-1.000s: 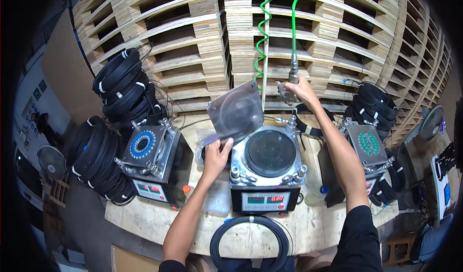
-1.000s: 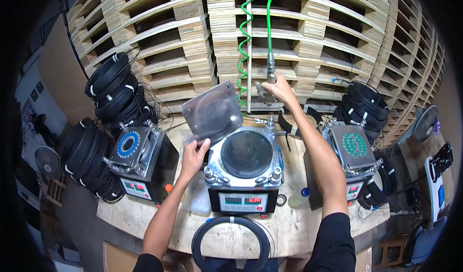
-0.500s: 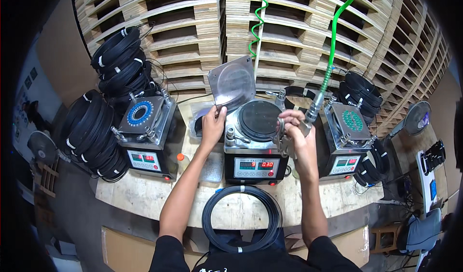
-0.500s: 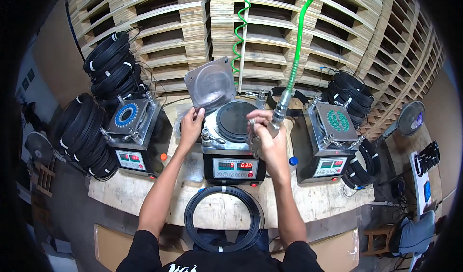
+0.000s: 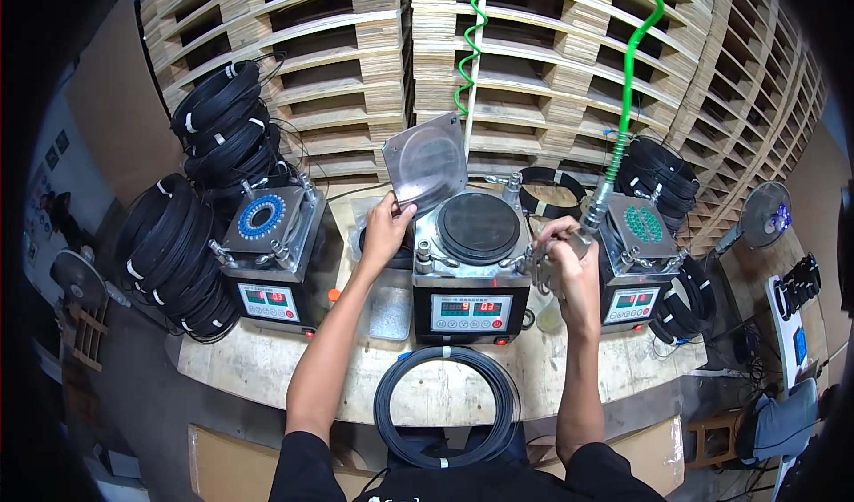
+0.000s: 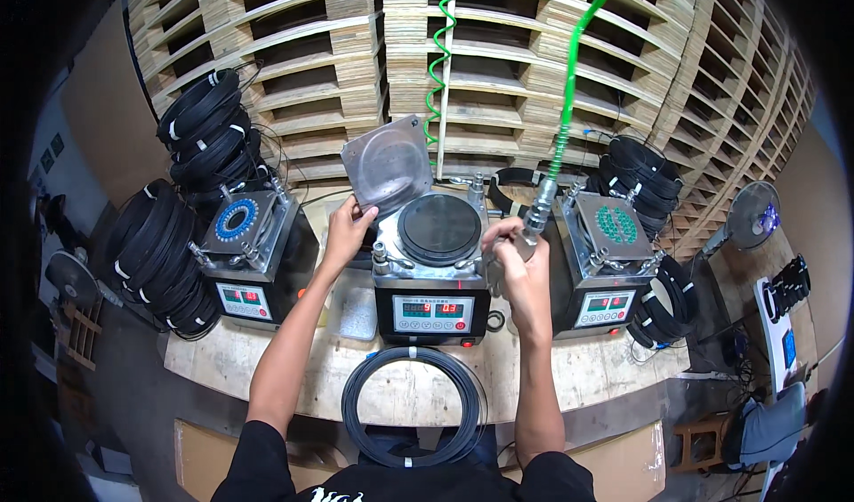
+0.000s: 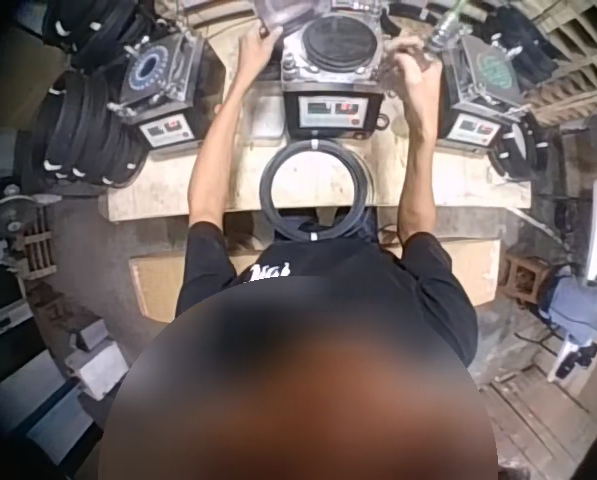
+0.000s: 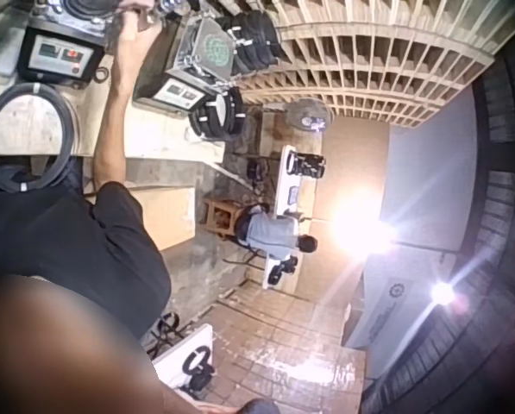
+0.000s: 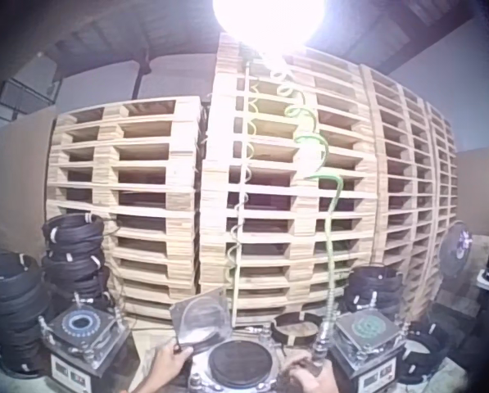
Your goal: Securing coils of black cable using a semi-automated binding machine and checking the machine settings.
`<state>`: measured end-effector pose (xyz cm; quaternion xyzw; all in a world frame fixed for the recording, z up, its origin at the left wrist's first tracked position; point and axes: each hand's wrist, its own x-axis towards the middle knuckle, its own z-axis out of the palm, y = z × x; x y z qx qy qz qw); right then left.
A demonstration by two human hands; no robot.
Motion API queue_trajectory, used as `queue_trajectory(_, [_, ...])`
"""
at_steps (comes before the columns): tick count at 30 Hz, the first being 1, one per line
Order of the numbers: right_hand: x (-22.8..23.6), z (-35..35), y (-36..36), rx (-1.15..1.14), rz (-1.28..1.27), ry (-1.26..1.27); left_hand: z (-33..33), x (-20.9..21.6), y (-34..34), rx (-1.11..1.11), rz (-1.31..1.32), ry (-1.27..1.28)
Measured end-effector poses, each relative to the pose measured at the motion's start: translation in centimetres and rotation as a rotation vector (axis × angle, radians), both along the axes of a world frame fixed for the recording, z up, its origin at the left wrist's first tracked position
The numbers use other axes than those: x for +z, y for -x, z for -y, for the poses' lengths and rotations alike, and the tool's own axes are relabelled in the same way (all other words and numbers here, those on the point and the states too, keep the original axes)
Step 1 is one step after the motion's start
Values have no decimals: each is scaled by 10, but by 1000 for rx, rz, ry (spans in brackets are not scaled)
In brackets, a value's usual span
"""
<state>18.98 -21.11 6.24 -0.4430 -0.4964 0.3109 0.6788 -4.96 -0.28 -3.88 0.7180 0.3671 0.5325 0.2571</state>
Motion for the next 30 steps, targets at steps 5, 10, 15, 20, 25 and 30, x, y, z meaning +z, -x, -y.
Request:
queue_trajectory(5, [4,-5,-10,-114,57,-43,-7,-7,-1,16,-18,119])
queue_trajectory(10, [9,-2,-5,-169,66,-28,-10,-16,-2,-63,97,93])
queue_trajectory(15, [1,-10,11,-58,65,-92,-7,-17,-5,-97,153,139])
queue_trajectory(20, [-4,-18,38,54,51,-137,-7,-19,-3,-139,191,183])
queue_trajectory(25, [-2,-44,64,208,-55,-123,-10,-20,-3,-161,239,172])
queue_trajectory(30, [33,-99,73,131,-86,-386,-8,-15,0,-111,139,193])
